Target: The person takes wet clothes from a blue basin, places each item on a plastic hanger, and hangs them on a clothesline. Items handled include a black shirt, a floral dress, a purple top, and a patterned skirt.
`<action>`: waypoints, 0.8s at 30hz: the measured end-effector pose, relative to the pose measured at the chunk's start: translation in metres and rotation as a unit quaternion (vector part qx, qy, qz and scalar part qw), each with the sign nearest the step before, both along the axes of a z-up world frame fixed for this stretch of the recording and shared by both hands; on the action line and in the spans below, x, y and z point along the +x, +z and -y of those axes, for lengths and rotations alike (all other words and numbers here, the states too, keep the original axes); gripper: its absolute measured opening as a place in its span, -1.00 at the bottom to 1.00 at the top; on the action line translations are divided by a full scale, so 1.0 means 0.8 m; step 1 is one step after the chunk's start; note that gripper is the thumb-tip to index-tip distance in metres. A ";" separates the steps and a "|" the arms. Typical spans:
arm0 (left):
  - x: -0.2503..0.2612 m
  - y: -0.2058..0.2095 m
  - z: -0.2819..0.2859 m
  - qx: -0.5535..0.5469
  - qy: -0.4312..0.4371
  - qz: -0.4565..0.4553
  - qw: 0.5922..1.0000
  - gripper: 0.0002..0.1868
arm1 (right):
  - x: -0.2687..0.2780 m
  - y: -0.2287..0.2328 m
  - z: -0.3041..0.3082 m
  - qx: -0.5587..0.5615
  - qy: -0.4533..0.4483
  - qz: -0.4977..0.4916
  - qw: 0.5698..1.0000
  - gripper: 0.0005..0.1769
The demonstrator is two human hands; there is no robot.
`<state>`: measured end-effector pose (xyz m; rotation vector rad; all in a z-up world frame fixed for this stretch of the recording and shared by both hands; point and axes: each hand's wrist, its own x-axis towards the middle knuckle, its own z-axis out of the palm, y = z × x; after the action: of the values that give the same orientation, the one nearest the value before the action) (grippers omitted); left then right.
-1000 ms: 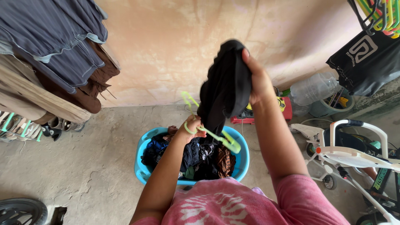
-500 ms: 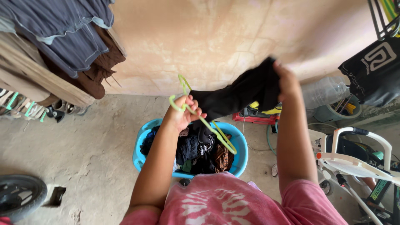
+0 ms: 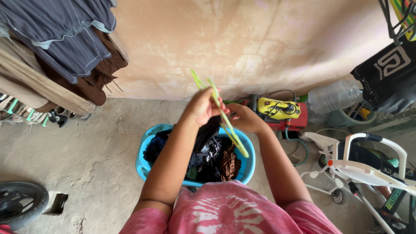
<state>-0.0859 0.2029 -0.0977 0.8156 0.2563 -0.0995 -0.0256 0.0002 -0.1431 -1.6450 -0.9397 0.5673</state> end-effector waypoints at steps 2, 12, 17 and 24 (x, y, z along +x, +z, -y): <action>0.001 0.011 -0.013 0.005 -0.001 0.030 1.000 -0.78 | -0.008 0.012 -0.013 -0.051 -0.030 0.129 0.990 -0.51; 0.017 0.042 -0.041 -0.036 -0.001 0.052 0.998 -0.73 | -0.068 0.049 -0.069 0.065 -0.148 0.247 0.955 -0.87; 0.013 0.060 -0.047 -0.036 0.023 0.041 0.998 -0.83 | -0.060 0.037 -0.051 0.039 -0.120 0.261 0.957 -0.74; 0.010 0.067 -0.043 -0.036 0.022 0.045 0.998 -0.83 | -0.062 -0.020 -0.076 0.082 -0.167 0.231 0.955 -0.79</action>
<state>-0.0776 0.2373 -0.0438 0.7397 0.1846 -0.0295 -0.0756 0.0606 -0.1593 -1.7663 -0.9765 -0.1336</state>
